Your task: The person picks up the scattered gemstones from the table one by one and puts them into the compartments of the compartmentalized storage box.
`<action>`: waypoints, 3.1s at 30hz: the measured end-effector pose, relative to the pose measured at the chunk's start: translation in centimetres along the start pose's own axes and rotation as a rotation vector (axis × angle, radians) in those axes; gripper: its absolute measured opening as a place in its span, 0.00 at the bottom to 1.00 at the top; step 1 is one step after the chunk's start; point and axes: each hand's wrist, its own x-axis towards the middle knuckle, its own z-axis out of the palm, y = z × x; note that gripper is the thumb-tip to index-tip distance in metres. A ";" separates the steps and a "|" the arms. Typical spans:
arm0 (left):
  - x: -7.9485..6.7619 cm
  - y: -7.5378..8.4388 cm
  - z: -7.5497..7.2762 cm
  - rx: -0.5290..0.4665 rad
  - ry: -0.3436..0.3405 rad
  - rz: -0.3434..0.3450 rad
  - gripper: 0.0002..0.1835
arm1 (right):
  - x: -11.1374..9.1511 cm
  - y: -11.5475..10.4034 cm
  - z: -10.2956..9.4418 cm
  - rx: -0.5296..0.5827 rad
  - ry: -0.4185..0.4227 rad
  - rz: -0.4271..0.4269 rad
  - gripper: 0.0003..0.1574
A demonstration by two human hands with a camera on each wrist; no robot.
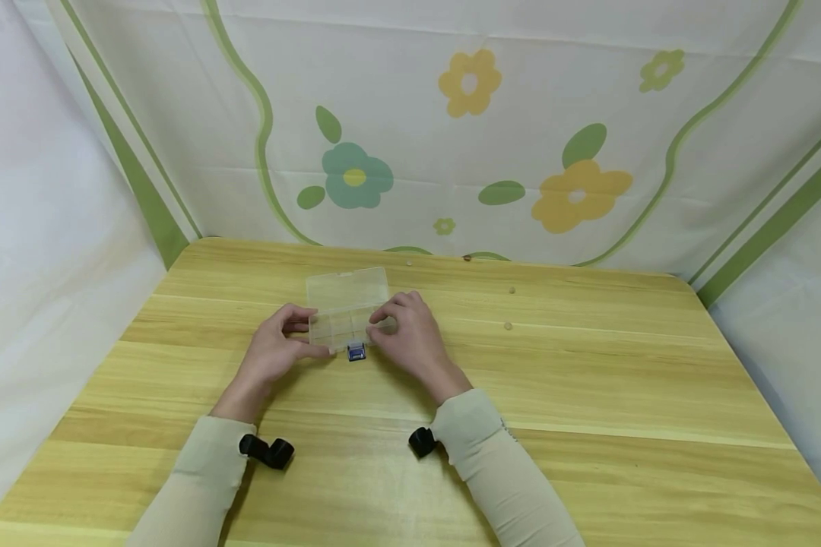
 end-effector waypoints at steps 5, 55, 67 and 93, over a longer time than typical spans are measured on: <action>0.0 0.0 0.1 0.002 -0.005 0.001 0.39 | -0.2 0.3 -0.5 0.008 0.022 0.010 0.04; -0.1 0.0 0.1 0.008 0.006 -0.012 0.38 | -3.9 7.9 -8.2 -0.001 0.171 0.270 0.04; -0.1 0.0 0.0 0.013 0.011 -0.011 0.39 | -4.3 9.5 -9.2 -0.013 0.219 0.299 0.05; -0.1 0.0 0.1 0.018 0.007 -0.003 0.38 | -6.2 12.4 -10.4 -0.045 0.224 0.432 0.11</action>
